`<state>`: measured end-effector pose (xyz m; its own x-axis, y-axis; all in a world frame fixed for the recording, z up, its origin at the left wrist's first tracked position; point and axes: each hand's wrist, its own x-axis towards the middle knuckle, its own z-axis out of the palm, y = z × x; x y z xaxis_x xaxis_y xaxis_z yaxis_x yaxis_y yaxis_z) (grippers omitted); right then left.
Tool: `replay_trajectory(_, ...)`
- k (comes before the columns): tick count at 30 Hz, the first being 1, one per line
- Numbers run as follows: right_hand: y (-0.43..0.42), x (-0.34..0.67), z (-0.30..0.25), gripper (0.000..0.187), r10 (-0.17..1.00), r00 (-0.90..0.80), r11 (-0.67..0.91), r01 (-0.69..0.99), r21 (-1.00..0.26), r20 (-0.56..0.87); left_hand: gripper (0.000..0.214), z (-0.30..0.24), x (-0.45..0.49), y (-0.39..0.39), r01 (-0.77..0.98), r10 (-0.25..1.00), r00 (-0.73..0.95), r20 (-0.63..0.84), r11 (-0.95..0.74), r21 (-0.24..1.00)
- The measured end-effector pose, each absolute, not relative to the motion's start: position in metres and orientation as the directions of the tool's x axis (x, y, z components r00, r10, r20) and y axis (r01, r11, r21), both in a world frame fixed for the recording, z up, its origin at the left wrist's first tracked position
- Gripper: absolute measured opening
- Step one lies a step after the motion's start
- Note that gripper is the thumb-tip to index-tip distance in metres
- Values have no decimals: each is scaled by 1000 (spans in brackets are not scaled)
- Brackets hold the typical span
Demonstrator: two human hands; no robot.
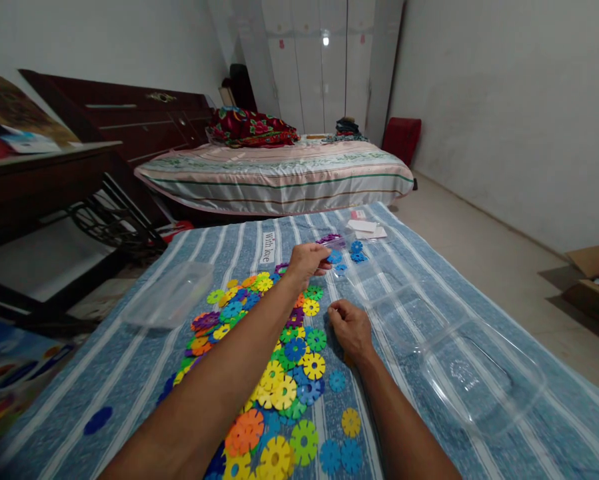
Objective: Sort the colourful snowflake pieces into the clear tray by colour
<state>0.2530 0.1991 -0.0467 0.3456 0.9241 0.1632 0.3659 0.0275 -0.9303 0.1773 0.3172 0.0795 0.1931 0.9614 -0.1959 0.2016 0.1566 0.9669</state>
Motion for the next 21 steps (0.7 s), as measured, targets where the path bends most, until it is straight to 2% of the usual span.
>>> replay_trajectory(4,197,254,-44,29,926,346,14,370,-929,151,20,68,174,326,211,969,205,-140,96,973)
replay_trajectory(8,197,254,-42,29,923,353,3,391,-921,152,10,53,125,327,376,959,278,-50,-61,925)
replay_trajectory(11,196,254,-41,29,924,357,-13,395,-919,140,8,47,78,324,516,948,317,15,-186,836)
replay_trajectory(15,195,254,-39,29,922,366,-28,384,-923,124,16,45,28,307,663,932,346,107,-323,675)
replay_trajectory(21,195,254,-41,30,918,368,-3,376,-926,147,17,43,-9,268,747,912,375,165,-403,528)
